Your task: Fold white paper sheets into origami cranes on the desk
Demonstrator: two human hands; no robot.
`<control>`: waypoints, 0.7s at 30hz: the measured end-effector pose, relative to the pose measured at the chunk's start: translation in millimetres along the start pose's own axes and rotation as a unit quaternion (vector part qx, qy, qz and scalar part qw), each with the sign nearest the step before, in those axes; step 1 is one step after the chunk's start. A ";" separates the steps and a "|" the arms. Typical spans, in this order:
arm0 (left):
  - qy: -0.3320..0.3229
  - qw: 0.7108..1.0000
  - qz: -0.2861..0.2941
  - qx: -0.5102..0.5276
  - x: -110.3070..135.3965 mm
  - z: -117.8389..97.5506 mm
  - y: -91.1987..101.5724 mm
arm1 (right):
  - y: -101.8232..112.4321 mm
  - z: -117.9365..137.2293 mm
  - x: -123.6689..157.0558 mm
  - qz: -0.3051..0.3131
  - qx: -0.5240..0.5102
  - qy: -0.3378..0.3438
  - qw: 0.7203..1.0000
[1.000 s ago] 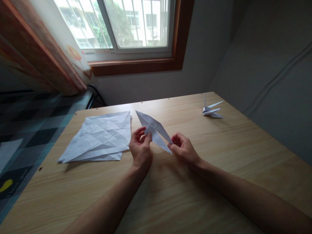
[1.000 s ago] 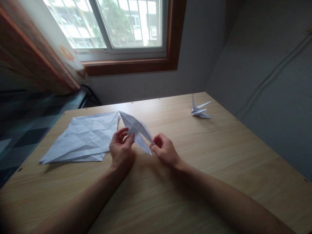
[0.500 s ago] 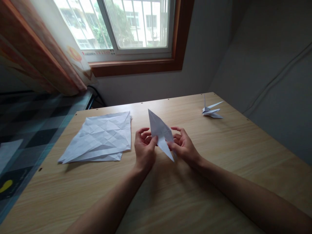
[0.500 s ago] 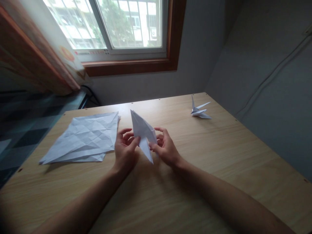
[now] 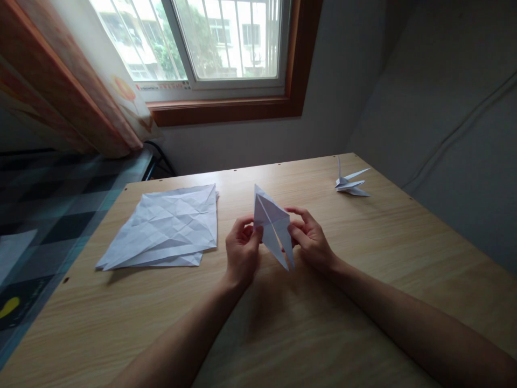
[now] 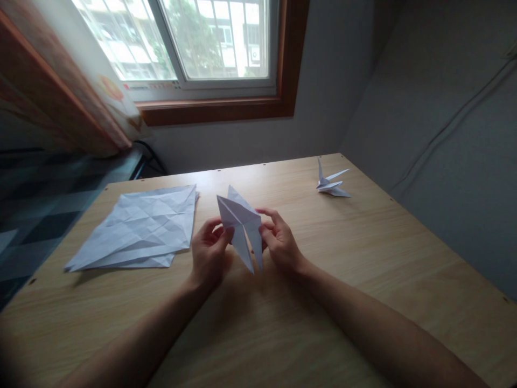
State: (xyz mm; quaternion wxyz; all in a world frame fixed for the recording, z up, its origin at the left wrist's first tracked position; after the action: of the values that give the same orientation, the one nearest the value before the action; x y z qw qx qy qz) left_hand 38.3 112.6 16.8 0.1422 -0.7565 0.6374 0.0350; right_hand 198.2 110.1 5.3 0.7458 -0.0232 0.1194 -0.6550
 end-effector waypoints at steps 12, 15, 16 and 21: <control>0.024 0.998 0.054 -0.021 3.5 0.0 -9.6 | 12.6 -11.5 -1.2 -0.053 -0.030 -0.053 0.997; 0.044 0.997 0.056 0.027 3.9 5.4 -13.7 | 9.7 -5.8 -2.6 -0.044 -0.021 -0.024 0.999; 0.043 0.997 0.060 0.029 3.8 5.9 -14.9 | 9.5 -4.6 -3.2 -0.043 -0.022 -0.015 0.999; -0.024 0.987 0.082 -0.134 3.0 -3.8 -16.2 | 19.6 -0.1 -1.8 -0.094 -0.001 0.003 0.996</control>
State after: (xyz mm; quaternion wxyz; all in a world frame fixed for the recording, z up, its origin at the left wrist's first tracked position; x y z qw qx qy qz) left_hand 54.1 111.1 22.4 0.0517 -0.7131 0.6829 0.1499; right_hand 217.0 114.7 1.7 0.6808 -0.0332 0.1200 -0.7218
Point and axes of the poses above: each hand's wrist, its own x-axis away from the middle knuckle, its own y-axis out of the back of the hand, z = x × y, the point moved 10 cm from there along -x, towards the middle knuckle, and after that the axes turned 2 degrees about -z, right-handed, at the moved point
